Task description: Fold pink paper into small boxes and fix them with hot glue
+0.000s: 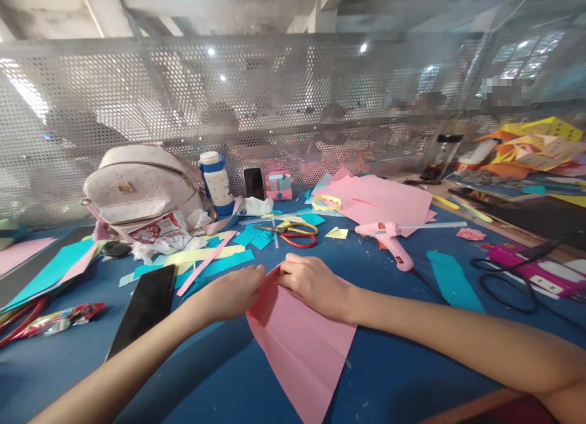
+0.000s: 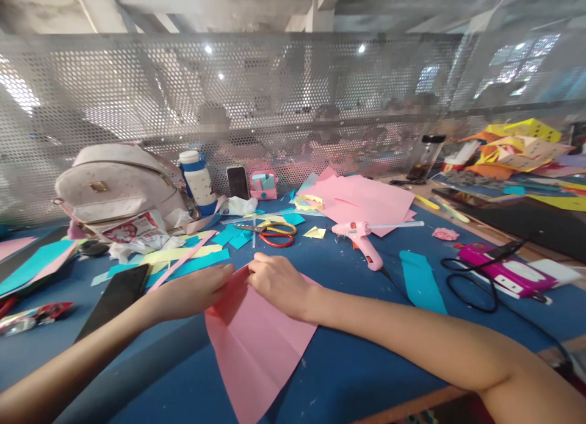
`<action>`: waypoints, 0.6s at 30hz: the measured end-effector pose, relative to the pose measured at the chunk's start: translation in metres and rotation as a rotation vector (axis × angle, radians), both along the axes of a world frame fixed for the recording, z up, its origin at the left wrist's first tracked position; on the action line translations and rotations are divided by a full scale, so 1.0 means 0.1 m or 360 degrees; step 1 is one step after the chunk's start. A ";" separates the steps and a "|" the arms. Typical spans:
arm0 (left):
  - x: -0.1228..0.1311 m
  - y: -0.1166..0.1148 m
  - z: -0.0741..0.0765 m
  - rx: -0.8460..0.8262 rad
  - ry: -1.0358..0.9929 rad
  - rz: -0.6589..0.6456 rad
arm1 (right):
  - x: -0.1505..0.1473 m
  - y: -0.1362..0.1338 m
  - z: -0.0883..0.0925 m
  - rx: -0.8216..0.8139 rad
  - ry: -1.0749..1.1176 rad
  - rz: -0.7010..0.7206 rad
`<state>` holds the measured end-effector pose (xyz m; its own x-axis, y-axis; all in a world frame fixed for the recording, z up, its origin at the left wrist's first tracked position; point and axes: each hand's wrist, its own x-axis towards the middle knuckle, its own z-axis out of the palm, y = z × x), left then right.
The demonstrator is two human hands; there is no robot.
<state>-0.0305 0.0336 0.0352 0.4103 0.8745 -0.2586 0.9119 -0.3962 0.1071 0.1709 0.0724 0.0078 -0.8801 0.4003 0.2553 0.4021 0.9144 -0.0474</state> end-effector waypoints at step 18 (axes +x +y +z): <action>0.01 -0.02 0.02 -0.0010 -0.0096 0.0025 | -0.04 0.02 0.00 0.0308 -0.0063 0.0118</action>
